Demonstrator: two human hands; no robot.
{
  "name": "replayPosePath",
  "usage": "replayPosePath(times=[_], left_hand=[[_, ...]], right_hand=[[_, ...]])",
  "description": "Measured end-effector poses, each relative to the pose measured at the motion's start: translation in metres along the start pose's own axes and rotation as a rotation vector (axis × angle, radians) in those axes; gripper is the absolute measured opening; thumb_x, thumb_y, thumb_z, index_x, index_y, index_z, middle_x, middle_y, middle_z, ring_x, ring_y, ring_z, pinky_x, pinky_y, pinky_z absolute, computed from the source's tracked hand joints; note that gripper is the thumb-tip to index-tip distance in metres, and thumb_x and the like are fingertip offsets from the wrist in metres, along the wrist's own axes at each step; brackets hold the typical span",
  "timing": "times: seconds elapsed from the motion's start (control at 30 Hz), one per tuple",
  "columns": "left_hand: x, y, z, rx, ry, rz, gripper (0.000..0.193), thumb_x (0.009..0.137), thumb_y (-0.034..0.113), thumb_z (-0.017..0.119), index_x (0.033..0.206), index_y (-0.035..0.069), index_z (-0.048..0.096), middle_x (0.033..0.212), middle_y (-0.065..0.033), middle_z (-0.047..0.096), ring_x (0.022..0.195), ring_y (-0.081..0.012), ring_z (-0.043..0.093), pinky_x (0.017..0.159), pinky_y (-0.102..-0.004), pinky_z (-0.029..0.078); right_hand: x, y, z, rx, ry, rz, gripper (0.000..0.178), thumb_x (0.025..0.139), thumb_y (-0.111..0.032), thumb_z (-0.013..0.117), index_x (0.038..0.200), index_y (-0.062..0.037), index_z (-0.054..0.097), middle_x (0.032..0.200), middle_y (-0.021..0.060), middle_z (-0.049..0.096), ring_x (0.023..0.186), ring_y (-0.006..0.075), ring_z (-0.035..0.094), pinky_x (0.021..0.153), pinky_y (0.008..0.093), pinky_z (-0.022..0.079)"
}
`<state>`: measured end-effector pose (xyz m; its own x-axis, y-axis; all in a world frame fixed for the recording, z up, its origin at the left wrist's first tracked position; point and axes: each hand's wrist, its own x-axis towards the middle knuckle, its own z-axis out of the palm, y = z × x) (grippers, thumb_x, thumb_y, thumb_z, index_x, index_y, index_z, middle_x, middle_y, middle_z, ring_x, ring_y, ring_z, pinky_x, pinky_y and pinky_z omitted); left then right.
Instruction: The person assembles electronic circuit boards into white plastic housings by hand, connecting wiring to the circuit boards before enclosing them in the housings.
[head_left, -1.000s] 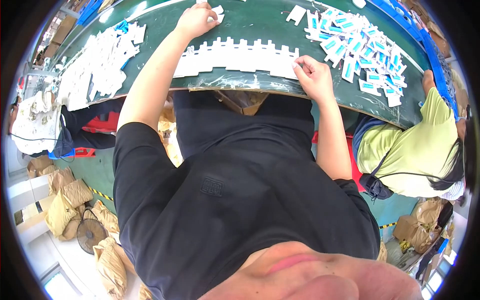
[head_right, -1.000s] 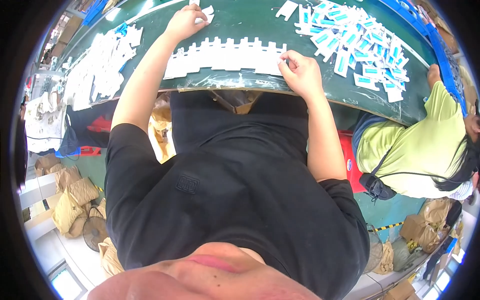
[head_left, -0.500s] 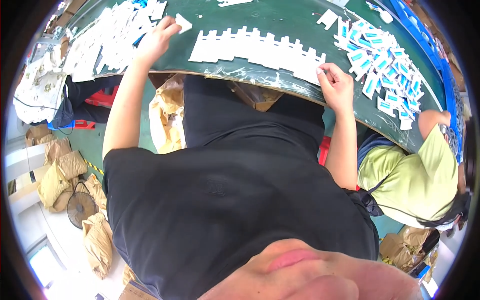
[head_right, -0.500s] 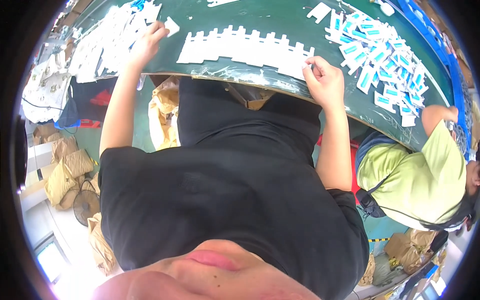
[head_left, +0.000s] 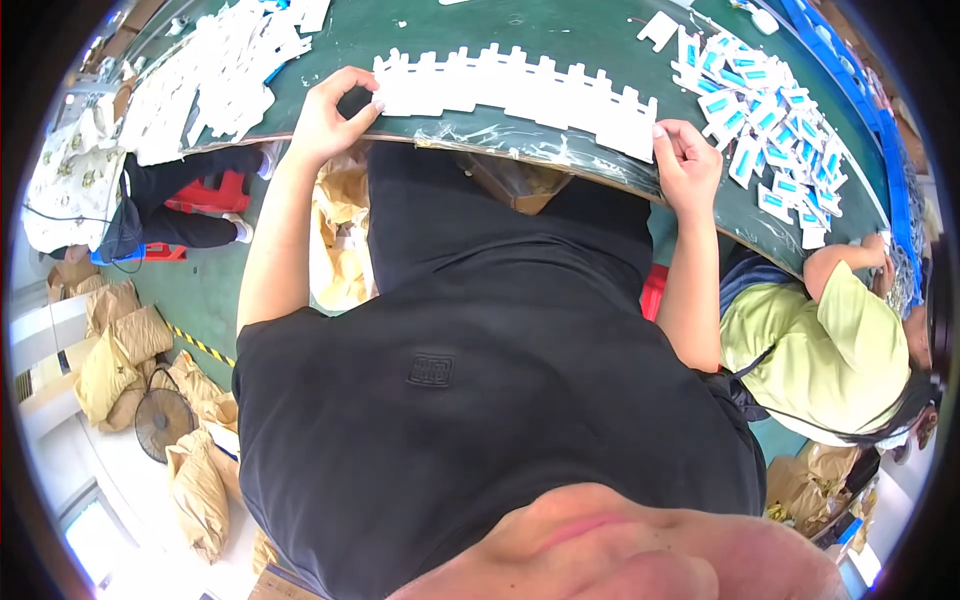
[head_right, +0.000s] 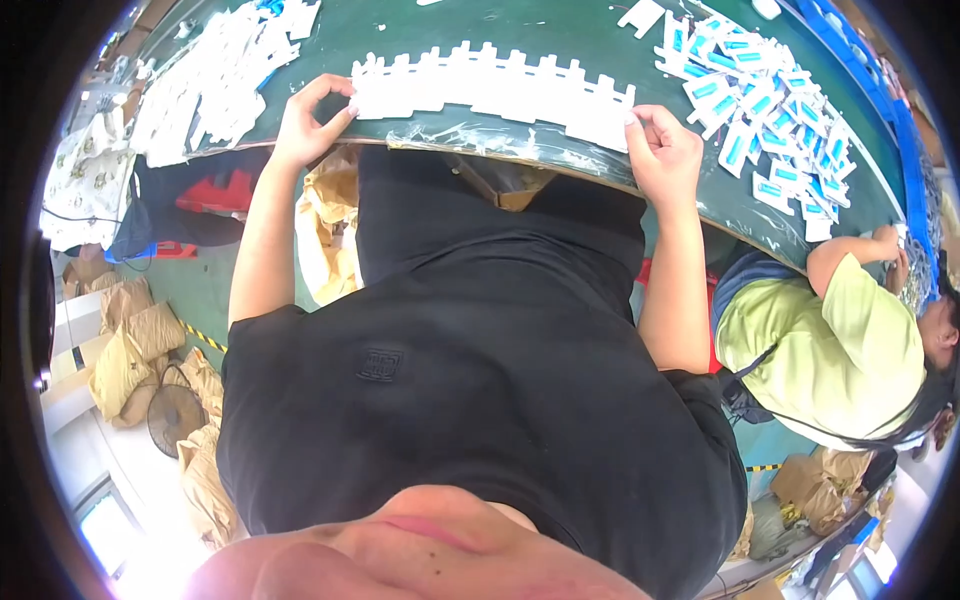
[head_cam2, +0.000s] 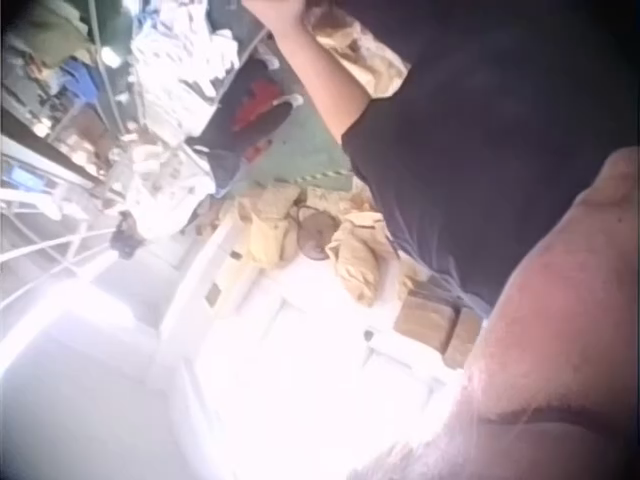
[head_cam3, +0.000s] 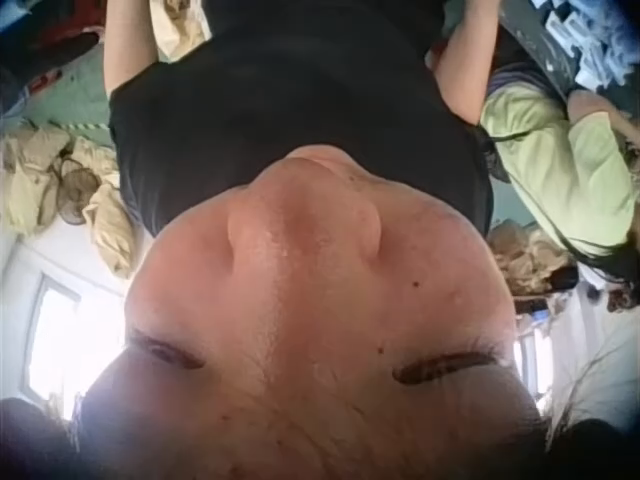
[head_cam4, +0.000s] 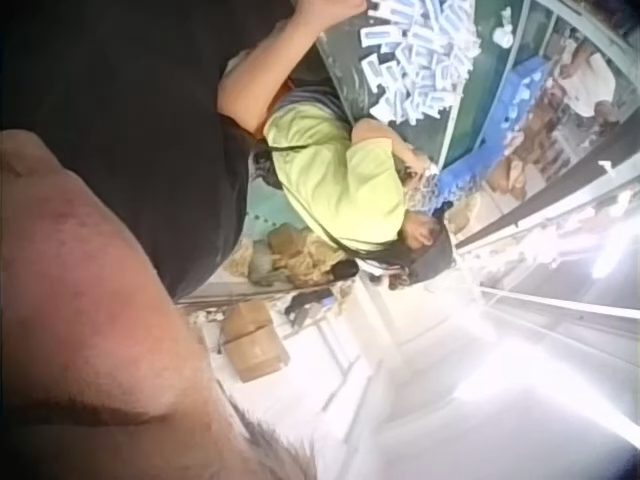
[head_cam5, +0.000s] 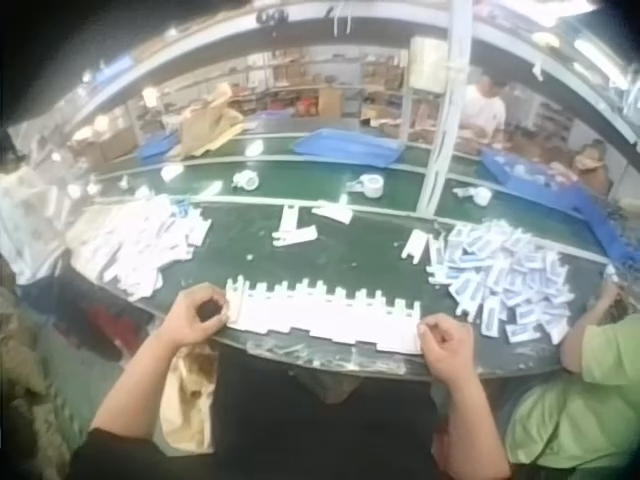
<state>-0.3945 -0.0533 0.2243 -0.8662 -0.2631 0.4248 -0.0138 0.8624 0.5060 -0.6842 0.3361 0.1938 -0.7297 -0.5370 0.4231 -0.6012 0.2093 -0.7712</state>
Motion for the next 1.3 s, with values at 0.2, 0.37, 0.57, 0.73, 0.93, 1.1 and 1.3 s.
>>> replayPosePath(times=[0.2,0.37,0.57,0.73,0.93,1.1,1.3], left_hand=[[0.003,-0.010,0.011,0.093,0.070,0.036,0.023,0.081,0.006,0.066,0.104,0.002,0.068,0.106,-0.0146,0.070,0.105,-0.0332,0.068,0.096,-0.0382,0.052],[-0.007,-0.028,0.017,0.026,0.230,0.000,0.019,0.081,0.007,0.066,0.099,0.002,0.069,0.101,-0.0138,0.070,0.098,-0.0337,0.068,0.090,-0.0384,0.054],[-0.013,-0.017,0.019,-0.040,0.262,0.027,0.021,0.078,0.009,0.071,0.098,0.002,0.069,0.098,-0.0133,0.070,0.097,-0.0331,0.069,0.089,-0.0379,0.054],[-0.013,-0.011,0.024,-0.079,0.444,-0.004,0.022,0.077,0.010,0.074,0.097,0.003,0.069,0.104,-0.0097,0.070,0.096,-0.0293,0.071,0.087,-0.0358,0.056],[-0.008,-0.015,0.028,0.090,0.510,-0.020,0.023,0.079,0.018,0.073,0.099,0.007,0.071,0.095,-0.0096,0.070,0.089,-0.0279,0.071,0.080,-0.0377,0.057],[-0.023,-0.018,0.027,0.086,0.521,-0.100,0.017,0.079,0.018,0.073,0.094,0.009,0.073,0.085,-0.0093,0.069,0.083,-0.0290,0.069,0.075,-0.0387,0.056],[-0.016,-0.016,0.030,0.081,0.549,-0.059,0.007,0.081,0.011,0.072,0.086,0.006,0.074,0.080,-0.0103,0.069,0.077,-0.0303,0.069,0.071,-0.0396,0.055]], right_hand=[[0.002,-0.002,0.000,-0.048,0.020,-0.031,0.009,0.090,-0.009,0.075,0.094,-0.0017,0.072,0.056,-0.0047,0.038,0.053,0.0038,0.035,0.052,0.0247,0.032],[0.007,-0.009,0.004,-0.063,0.013,0.035,0.007,0.090,-0.009,0.074,0.094,-0.0026,0.073,0.055,-0.0055,0.045,0.053,0.0030,0.039,0.052,0.0252,0.034],[0.088,-0.077,0.044,-0.082,-0.037,-0.174,0.017,0.095,-0.018,0.074,0.102,-0.0024,0.075,0.077,0.0026,0.070,0.069,0.0057,0.062,0.067,0.0240,0.050],[0.236,-0.037,0.124,-0.325,-0.271,-0.321,0.049,0.095,-0.027,0.071,0.139,-0.0078,0.062,0.132,0.0152,0.067,0.110,0.0258,0.070,0.097,0.0366,0.054],[0.287,0.010,0.179,-0.892,-0.407,-0.272,0.061,0.094,-0.031,0.067,0.150,-0.0117,0.052,0.144,0.0179,0.061,0.132,0.0404,0.056,0.109,0.0482,0.048],[0.278,-0.026,0.171,-0.943,-0.342,-0.410,0.030,0.093,-0.019,0.057,0.115,-0.0071,0.073,0.107,0.0218,0.074,0.103,0.0415,0.070,0.092,0.0511,0.056],[0.224,-0.051,0.078,-0.042,-0.290,0.089,0.029,0.094,-0.017,0.055,0.112,-0.0070,0.076,0.076,0.0001,0.073,0.063,0.0074,0.059,0.062,0.0252,0.048]])
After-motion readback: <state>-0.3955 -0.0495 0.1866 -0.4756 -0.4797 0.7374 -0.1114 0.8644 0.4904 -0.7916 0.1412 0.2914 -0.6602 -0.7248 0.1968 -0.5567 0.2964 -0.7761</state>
